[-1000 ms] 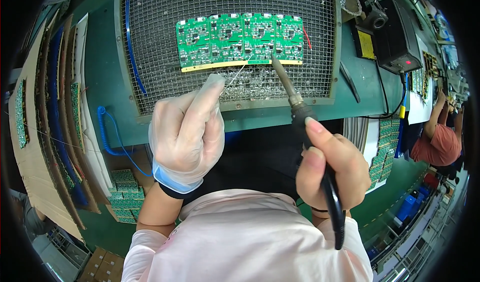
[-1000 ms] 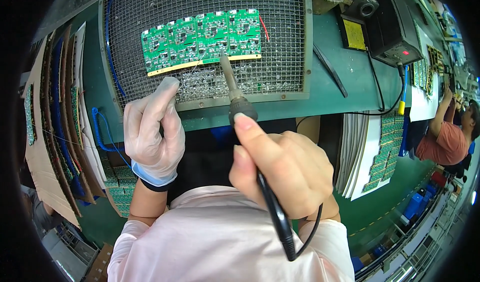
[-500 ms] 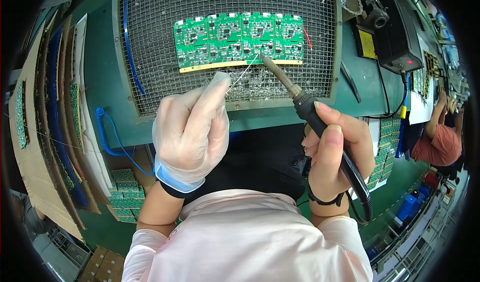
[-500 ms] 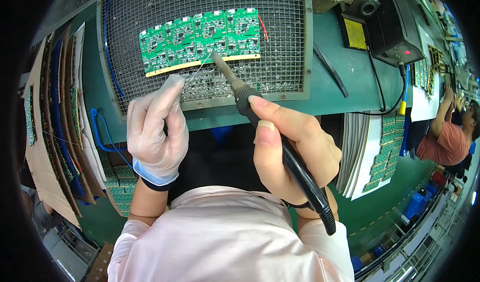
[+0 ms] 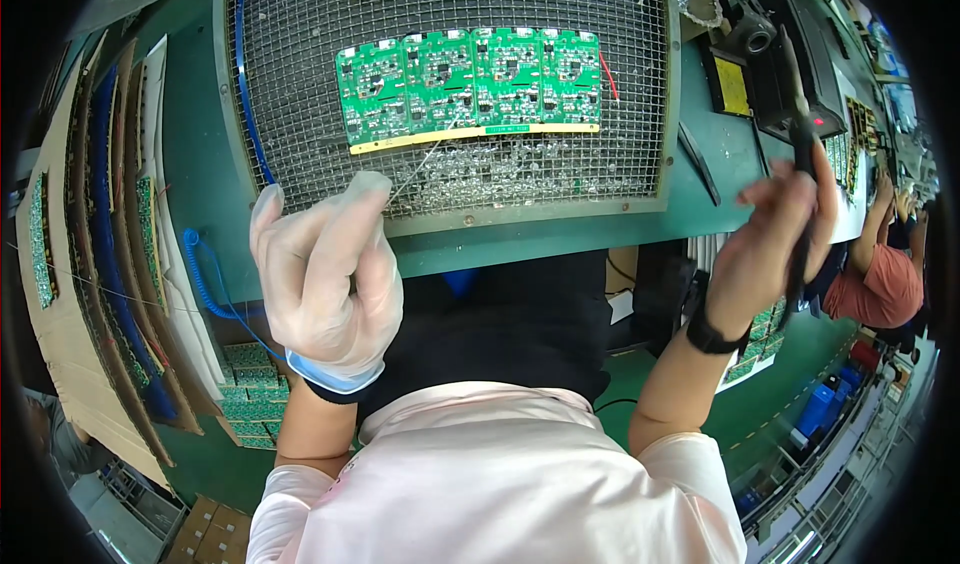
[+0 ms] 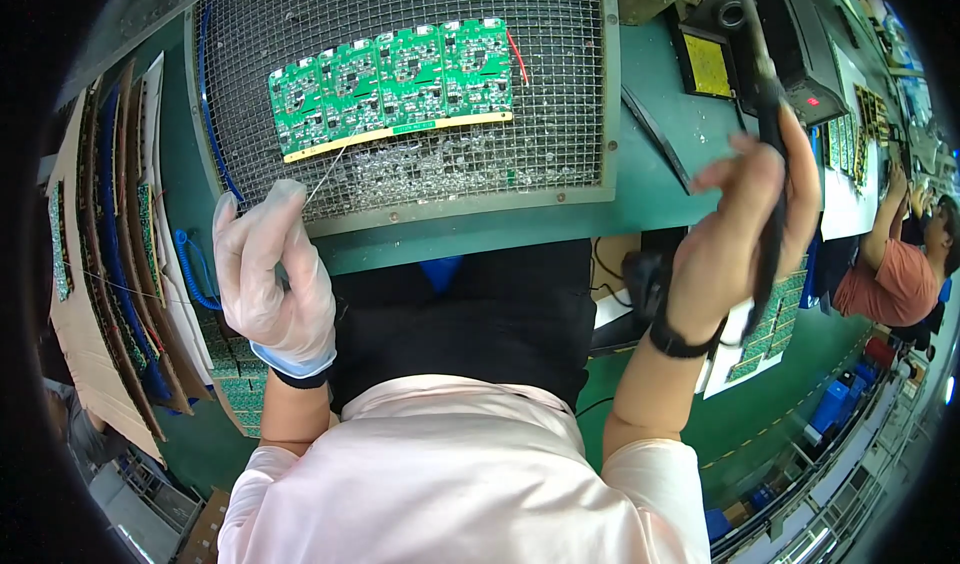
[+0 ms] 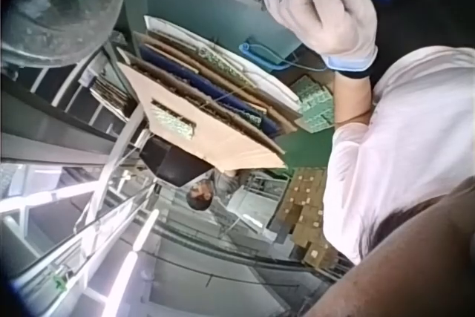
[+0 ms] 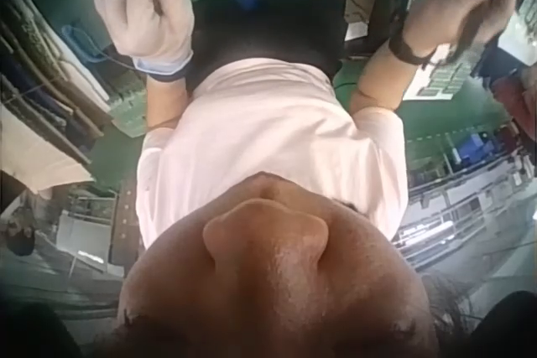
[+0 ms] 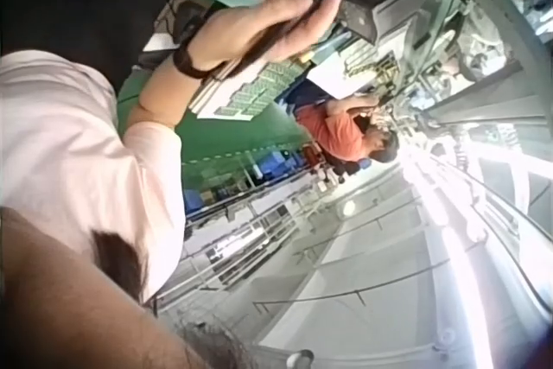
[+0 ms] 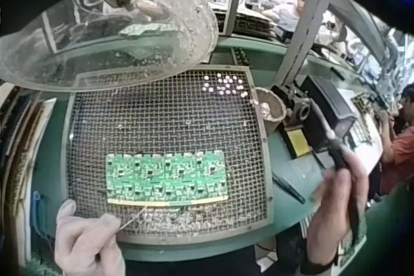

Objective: The person picks up a circuit board, places it on a metal grate, and solders components onto it using a soldering iron and wire. They then turn the board over to inspect it before placing it onto a stack of cardboard.

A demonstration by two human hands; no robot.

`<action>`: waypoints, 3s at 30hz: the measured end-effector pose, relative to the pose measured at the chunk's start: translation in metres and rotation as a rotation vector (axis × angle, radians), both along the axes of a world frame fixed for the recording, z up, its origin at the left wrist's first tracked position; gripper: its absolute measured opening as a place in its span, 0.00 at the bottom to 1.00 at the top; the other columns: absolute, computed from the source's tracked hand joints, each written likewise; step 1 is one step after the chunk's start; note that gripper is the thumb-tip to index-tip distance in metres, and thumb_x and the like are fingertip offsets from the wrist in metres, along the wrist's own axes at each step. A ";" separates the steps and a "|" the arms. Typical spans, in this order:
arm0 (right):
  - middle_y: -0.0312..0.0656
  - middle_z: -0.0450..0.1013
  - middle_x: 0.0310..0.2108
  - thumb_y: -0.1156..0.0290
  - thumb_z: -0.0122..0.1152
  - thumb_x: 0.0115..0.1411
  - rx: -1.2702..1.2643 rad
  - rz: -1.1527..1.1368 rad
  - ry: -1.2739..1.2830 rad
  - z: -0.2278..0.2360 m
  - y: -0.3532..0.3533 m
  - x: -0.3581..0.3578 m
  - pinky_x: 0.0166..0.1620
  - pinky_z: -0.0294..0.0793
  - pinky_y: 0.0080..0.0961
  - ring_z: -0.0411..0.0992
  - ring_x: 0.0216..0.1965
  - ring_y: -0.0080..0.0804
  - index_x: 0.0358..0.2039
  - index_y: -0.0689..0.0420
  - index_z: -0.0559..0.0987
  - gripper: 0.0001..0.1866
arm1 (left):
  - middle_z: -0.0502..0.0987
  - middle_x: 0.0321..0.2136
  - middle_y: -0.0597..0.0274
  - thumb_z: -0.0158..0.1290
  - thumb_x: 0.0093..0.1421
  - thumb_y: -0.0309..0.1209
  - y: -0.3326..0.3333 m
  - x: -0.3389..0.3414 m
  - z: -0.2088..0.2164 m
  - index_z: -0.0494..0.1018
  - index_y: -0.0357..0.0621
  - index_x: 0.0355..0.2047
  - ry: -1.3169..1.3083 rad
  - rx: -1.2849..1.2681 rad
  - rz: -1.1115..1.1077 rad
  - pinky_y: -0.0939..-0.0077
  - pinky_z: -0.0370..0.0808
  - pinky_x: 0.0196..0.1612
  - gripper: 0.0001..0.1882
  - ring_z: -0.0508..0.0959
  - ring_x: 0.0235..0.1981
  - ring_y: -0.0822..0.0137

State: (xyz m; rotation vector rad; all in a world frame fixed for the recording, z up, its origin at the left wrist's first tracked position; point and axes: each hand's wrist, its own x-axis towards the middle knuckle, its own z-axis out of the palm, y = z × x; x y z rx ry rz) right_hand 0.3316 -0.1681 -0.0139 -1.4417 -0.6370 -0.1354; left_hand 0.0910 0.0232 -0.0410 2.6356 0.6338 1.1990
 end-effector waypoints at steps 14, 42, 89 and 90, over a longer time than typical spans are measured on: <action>0.43 0.82 0.37 0.76 0.58 0.68 -0.339 -0.159 -0.154 -0.007 0.000 -0.002 0.30 0.71 0.12 0.72 0.26 0.16 0.57 0.63 0.77 0.17 | 0.83 0.36 0.67 0.60 0.58 0.25 -0.005 0.004 -0.002 0.82 0.47 0.46 -0.005 -0.027 -0.021 0.55 0.72 0.56 0.14 0.78 0.31 0.69; 0.51 0.81 0.34 0.71 0.66 0.63 -0.152 0.195 0.077 0.013 0.009 -0.077 0.31 0.77 0.17 0.78 0.25 0.26 0.50 0.70 0.77 0.19 | 0.83 0.34 0.69 0.62 0.54 0.19 0.013 -0.006 -0.002 0.82 0.48 0.44 -0.021 -0.008 0.055 0.57 0.73 0.57 0.17 0.78 0.30 0.70; 0.44 0.76 0.26 0.78 0.60 0.62 -0.434 0.111 -0.274 0.026 0.019 -0.109 0.26 0.71 0.22 0.70 0.20 0.26 0.50 0.65 0.78 0.16 | 0.85 0.37 0.65 0.57 0.56 0.19 0.019 -0.004 -0.015 0.79 0.46 0.48 -0.099 -0.095 -0.058 0.56 0.73 0.59 0.18 0.79 0.29 0.70; 0.44 0.77 0.29 0.77 0.57 0.65 -0.372 0.002 -0.303 0.021 0.022 -0.099 0.28 0.71 0.20 0.71 0.22 0.24 0.52 0.65 0.77 0.15 | 0.85 0.37 0.65 0.57 0.56 0.19 0.019 -0.005 -0.016 0.79 0.46 0.48 -0.096 -0.087 -0.060 0.56 0.73 0.59 0.18 0.79 0.29 0.70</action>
